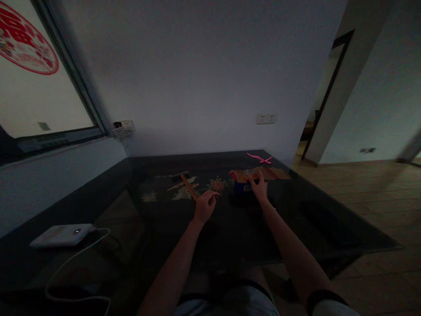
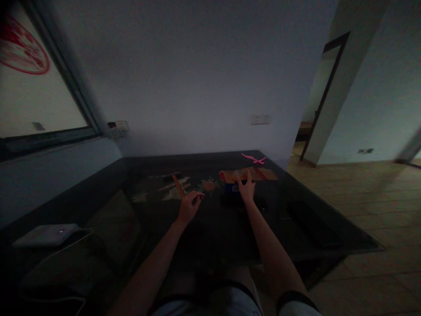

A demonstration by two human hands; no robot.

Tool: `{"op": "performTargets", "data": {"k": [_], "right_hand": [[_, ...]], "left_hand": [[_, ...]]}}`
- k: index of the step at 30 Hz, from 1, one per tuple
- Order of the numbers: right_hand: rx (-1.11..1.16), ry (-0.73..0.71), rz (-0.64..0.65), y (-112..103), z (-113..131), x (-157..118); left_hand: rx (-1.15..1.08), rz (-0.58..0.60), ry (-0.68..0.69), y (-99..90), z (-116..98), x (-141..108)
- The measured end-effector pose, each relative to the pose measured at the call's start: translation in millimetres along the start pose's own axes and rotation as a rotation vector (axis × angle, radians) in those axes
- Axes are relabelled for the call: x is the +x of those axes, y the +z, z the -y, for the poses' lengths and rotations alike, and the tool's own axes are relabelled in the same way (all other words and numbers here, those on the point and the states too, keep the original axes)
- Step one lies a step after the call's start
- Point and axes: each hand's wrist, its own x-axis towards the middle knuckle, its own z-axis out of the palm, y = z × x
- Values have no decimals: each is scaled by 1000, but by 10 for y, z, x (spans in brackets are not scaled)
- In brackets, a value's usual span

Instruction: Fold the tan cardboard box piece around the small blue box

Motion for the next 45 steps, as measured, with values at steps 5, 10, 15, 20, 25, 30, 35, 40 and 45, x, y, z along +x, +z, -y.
{"op": "performTargets", "data": {"k": [5, 10, 15, 20, 25, 30, 35, 40, 45], "right_hand": [[13, 35, -33, 113, 16, 87], [34, 49, -26, 123, -51, 158], [41, 62, 29, 99, -125, 186], [41, 53, 77, 40, -125, 169], [64, 0, 141, -7, -81, 44], [103, -68, 235, -36, 45, -243], [142, -139, 345, -71, 275, -670], [145, -159, 404, -171, 484, -1046], [97, -117, 442, -331, 679, -1333]], "left_hand": [[-4, 17, 8, 6, -24, -5], [-8, 22, 9, 20, -26, -9], [-5, 43, 19, 37, -22, -17], [0, 69, 24, 26, -55, -15], [-21, 41, -5, 22, -75, 0], [-57, -66, -55, 36, -62, 36], [-100, -96, -82, -17, -95, 88], [-51, 37, -133, -164, -108, 81], [23, 152, -206, -378, -190, -27]]}}
